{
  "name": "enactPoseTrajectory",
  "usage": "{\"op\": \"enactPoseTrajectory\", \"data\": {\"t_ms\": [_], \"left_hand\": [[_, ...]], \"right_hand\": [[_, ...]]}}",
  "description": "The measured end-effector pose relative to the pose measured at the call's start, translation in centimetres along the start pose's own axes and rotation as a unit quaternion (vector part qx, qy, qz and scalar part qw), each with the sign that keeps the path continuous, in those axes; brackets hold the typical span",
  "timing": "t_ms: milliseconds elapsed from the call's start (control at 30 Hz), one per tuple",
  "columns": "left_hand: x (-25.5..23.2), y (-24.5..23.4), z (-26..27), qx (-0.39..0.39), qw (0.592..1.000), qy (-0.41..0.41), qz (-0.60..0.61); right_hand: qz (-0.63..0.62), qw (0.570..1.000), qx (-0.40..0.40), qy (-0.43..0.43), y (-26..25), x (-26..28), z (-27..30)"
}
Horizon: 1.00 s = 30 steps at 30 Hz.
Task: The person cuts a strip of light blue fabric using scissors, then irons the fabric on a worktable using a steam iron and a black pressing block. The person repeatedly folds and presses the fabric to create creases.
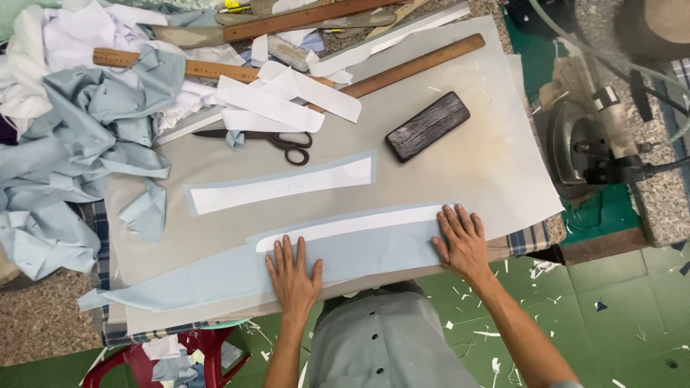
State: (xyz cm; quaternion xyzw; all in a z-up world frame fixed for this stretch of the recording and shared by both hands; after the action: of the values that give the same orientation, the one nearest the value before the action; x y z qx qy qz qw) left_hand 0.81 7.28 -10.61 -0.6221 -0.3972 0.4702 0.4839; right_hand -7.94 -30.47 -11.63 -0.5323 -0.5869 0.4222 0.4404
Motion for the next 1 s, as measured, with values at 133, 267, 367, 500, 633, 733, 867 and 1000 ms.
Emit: {"op": "enactPoseTrajectory", "data": {"t_ms": [133,267,367,500,633,733,867,1000], "left_hand": [[-0.1,-0.7,-0.2,-0.021,1.000,-0.006,0.022],[0.1,-0.8,0.0,-0.045,0.999,0.000,0.022],[0.1,-0.9,0.0,-0.059,0.998,0.018,0.014],[0.5,-0.3,0.2,-0.056,0.998,0.025,0.010],[0.8,-0.8,1.3,0.005,1.000,0.019,-0.016],[2.6,-0.5,3.4,0.057,0.978,0.031,-0.199],[-6.0,-5.7,3.5,-0.027,0.985,0.104,-0.133],[-17.4,-3.3,2.2,0.016,0.952,0.275,-0.134]], "right_hand": [[0.006,0.999,-0.001,0.032,0.3,-0.6,0.3],[0.010,0.999,0.000,0.037,0.7,-0.8,0.4],[0.031,0.998,0.001,0.057,0.7,-0.8,0.4],[0.003,0.994,-0.033,0.104,-0.2,-2.9,1.1],[-0.028,0.993,-0.087,0.077,-6.4,-10.2,0.5],[0.171,0.975,-0.136,0.050,-13.1,-18.1,-1.9],[0.269,0.960,-0.072,0.035,-13.5,-28.1,-1.5],[0.260,0.965,-0.033,-0.003,-12.9,-30.8,-1.1]]}}
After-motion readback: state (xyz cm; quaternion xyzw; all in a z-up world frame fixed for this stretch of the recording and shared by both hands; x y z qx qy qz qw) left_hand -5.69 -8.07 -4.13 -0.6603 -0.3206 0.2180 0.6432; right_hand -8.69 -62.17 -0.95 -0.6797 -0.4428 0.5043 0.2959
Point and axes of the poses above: each hand's wrist, its own z-axis away from the middle knuckle, its own y-axis out of the palm, x = y × z, the point moved 10 cm from there along -z, towards the middle knuckle, and after that the axes turned 3 degrees about -y, right-handed, at the moved point
